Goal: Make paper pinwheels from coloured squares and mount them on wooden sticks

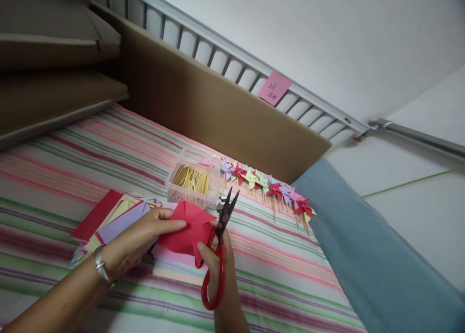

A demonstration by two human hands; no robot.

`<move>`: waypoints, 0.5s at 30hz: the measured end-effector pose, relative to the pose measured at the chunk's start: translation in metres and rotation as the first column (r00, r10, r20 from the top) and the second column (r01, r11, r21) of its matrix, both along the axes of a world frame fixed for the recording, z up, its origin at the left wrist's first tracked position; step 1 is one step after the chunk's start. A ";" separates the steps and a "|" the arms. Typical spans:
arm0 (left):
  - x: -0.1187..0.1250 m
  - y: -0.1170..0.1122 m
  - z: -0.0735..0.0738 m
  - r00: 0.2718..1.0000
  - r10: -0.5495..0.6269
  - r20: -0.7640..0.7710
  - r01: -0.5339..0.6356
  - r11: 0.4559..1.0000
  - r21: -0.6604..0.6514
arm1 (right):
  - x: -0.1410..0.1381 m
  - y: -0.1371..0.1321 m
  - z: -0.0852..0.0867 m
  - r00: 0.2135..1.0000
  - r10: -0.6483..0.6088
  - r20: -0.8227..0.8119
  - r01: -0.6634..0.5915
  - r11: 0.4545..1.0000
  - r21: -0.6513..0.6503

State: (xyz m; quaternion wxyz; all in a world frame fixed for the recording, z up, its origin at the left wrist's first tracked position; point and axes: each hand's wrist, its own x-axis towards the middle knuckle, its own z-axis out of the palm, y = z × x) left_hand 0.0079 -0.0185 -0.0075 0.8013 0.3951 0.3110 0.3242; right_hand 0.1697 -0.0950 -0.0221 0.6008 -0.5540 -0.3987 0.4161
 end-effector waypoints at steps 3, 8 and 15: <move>0.002 -0.002 -0.002 0.998 -0.033 -0.061 0.032 0.999 -0.018 | 0.001 0.000 -0.004 0.995 0.040 0.097 -0.036 0.998 -0.045; 0.004 0.001 -0.002 0.989 0.145 -0.019 -0.146 0.989 -0.037 | 0.004 0.003 -0.008 0.984 -0.053 0.168 0.060 0.997 -0.038; -0.003 0.015 0.001 0.830 0.543 0.123 -0.529 0.838 -0.130 | -0.019 -0.006 -0.009 0.993 0.058 -0.105 -0.068 0.994 -0.089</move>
